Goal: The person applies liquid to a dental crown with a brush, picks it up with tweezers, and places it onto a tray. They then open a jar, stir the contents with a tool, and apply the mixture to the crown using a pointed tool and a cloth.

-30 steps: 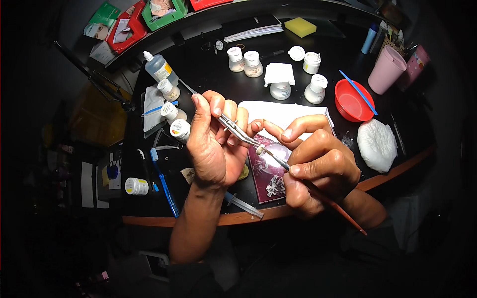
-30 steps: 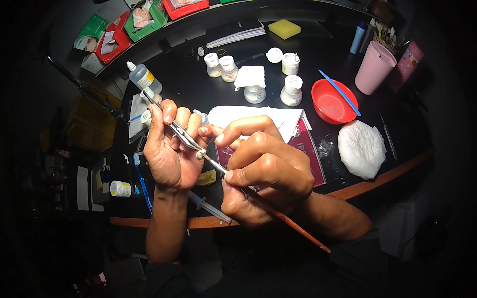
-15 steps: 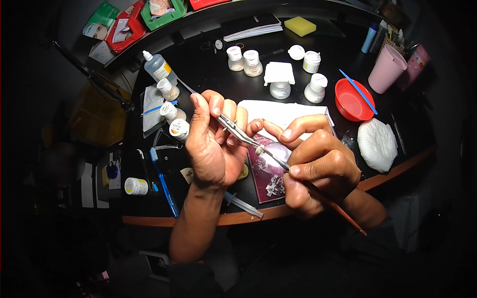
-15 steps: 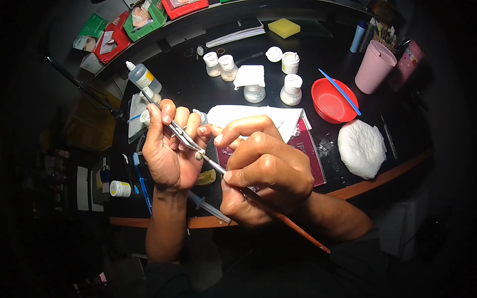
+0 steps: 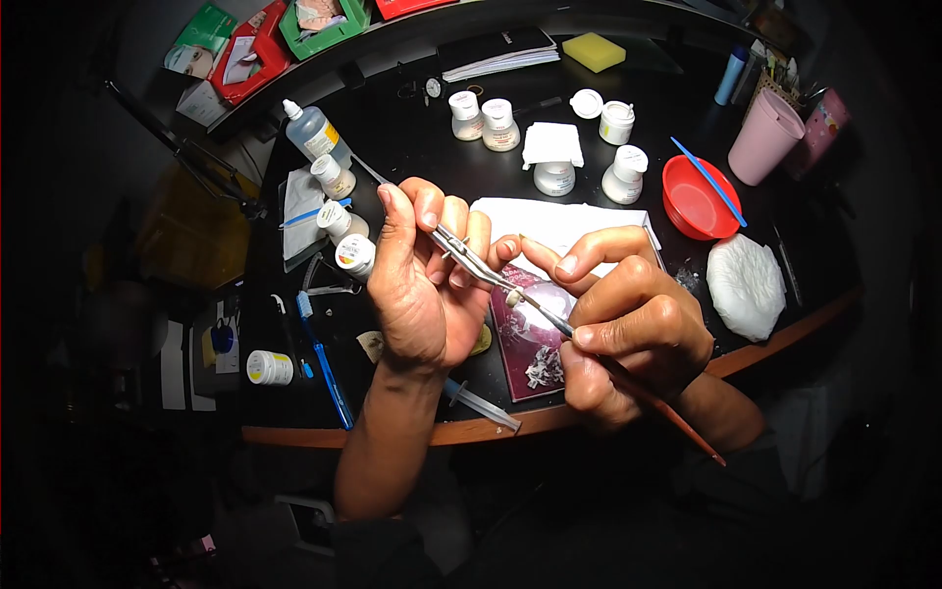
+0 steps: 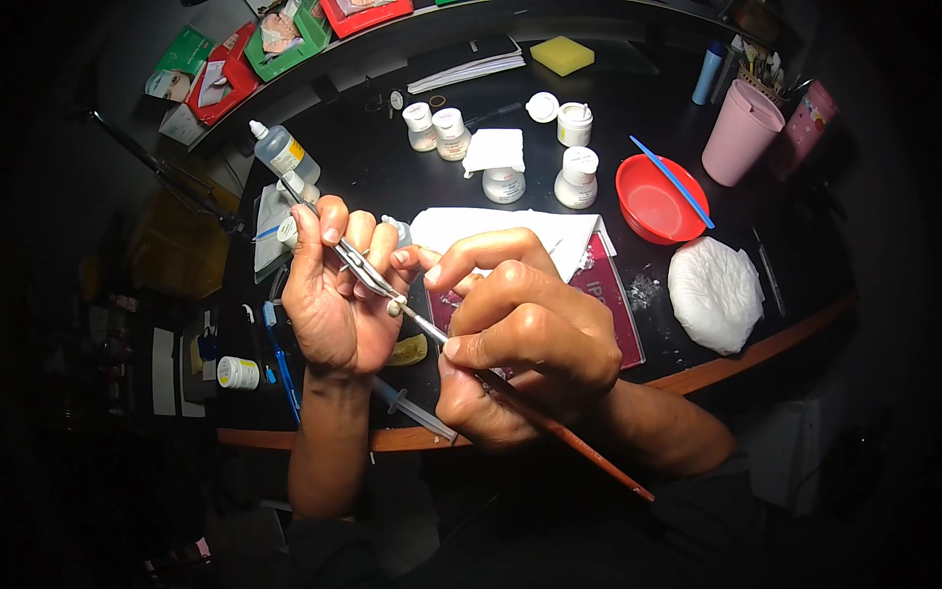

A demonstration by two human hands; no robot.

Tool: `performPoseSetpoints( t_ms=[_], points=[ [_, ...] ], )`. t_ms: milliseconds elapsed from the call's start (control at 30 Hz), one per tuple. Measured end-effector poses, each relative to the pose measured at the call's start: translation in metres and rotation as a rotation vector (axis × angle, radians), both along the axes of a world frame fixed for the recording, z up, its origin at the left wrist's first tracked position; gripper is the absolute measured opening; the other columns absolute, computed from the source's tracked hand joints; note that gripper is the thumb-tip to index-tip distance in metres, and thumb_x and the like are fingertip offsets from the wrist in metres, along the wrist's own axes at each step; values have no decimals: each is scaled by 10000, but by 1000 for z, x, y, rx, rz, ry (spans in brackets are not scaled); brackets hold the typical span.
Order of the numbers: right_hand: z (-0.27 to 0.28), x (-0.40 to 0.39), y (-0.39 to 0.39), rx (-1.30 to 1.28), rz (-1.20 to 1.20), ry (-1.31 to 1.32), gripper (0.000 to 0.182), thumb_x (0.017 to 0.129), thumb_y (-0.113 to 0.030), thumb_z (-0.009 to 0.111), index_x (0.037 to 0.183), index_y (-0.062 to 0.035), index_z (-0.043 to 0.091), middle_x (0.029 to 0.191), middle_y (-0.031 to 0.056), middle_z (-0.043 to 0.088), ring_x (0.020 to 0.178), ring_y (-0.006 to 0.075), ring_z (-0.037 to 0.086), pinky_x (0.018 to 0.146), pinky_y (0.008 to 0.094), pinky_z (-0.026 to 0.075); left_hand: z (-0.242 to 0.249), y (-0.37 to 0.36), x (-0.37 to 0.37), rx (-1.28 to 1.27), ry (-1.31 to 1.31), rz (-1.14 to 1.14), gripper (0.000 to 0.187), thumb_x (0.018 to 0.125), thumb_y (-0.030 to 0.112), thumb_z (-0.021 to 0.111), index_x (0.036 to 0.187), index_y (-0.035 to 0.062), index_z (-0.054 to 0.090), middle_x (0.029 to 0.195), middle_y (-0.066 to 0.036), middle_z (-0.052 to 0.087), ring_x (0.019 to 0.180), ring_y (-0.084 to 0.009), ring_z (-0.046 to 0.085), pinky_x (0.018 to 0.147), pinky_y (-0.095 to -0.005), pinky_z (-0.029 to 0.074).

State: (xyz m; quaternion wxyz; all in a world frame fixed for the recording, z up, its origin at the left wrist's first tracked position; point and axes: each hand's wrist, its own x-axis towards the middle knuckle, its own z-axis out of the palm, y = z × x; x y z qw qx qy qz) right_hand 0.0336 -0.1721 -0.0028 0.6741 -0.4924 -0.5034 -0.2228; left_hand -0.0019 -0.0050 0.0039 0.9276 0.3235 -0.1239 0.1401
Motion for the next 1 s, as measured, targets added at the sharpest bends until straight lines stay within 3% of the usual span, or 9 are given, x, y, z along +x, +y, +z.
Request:
performPoseSetpoints(
  t_ms=[1000],
  points=[
    [0,0,0,1,0,-15,254,653,133,690,822,-29,590,763,95,611,924,332,696,848,464,619,-2,1,1,-11,-26,-20,408,1158,439,307,891,155,430,648,45,298,602,-87,310,755,-321,413]
  ],
)
